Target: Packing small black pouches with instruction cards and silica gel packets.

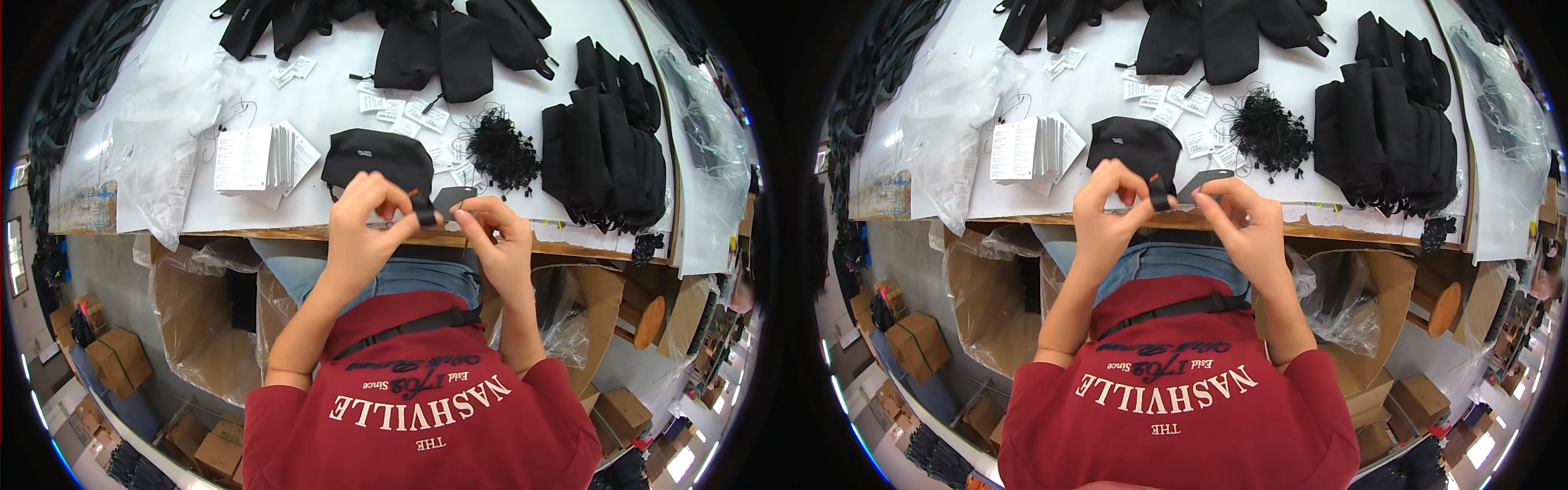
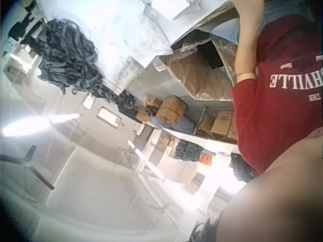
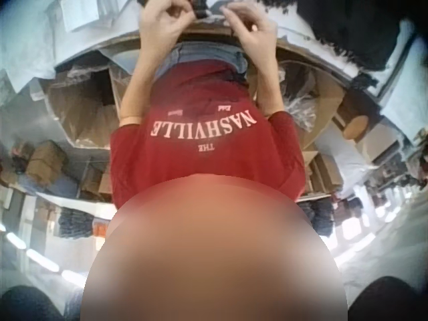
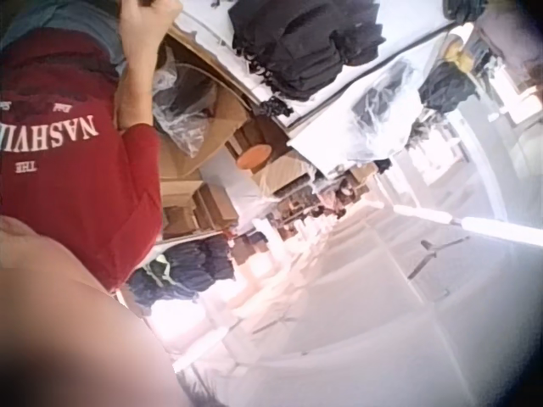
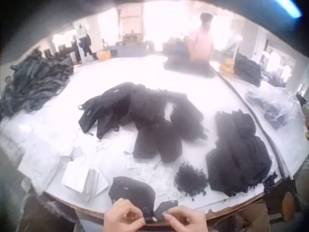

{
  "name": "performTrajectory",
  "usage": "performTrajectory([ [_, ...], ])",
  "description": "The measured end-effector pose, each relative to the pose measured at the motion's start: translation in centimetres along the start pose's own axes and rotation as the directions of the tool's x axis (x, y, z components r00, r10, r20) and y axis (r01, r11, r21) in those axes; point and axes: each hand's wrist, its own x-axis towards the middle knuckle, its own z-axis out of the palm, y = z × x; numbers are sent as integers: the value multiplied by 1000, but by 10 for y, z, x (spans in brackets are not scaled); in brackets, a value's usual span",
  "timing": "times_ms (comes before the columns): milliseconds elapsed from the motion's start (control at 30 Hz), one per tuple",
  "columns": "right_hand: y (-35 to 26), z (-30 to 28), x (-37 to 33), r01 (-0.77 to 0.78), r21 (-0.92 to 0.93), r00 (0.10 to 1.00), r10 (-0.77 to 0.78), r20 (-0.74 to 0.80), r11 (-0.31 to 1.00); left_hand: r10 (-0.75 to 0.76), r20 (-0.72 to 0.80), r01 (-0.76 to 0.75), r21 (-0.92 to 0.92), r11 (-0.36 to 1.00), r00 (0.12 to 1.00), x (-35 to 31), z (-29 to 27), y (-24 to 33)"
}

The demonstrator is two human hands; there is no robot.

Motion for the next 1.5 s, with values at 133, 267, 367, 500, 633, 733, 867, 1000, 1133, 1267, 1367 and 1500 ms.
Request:
performTrajectory([
  [133, -14, 17, 0, 206, -170, 973, -184, 137, 964, -251, 53, 254, -62, 965, 967, -27, -17, 8],
  [267, -15, 21, 2, 451, -318, 884, -367, 289, 834, -467, 139, 483, -373, 792, 873, -37, -18, 0],
  [367, -11, 22, 0, 514, -381, 851, -399, 342, 768, -505, 244, 560, -420, 714, 828, -38, -22, -1],
  [500, -9, 25, 1, 534, -399, 843, -434, 319, 745, -436, 199, 477, -270, 837, 878, -34, -26, 6],
  [633, -4, 25, 0, 588, -412, 808, -494, 320, 696, -420, 275, 466, -130, 875, 865, -30, -34, 7],
  [733, -3, 27, -1, 599, -380, 800, -515, 307, 705, -356, 283, 423, -228, 877, 891, -34, -34, -1],
  [867, -3, 31, -1, 451, -195, 880, -399, 257, 871, -370, 248, 443, -419, 792, 895, -43, -31, -10],
  [1000, -7, 17, -1, -95, 242, 936, 4, 352, 965, -374, 169, 381, -687, 619, 912, -43, -33, -13],
  [1133, 2, 10, -2, -102, 451, 931, -74, 357, 887, -373, 185, 364, -789, 495, 909, -41, -38, -2],
  [1267, -3, 10, -1, -163, 571, 903, -111, 414, 805, -344, 369, 478, -816, 325, 864, -45, -46, -4],
  [1367, -2, 11, -2, -265, 567, 887, -34, 461, 780, -394, 304, 488, -675, 553, 867, -45, -38, 0],
  [1500, 0, 13, -2, -305, 580, 867, -32, 498, 756, -411, 318, 516, -605, 606, 855, -42, -34, 7],
])
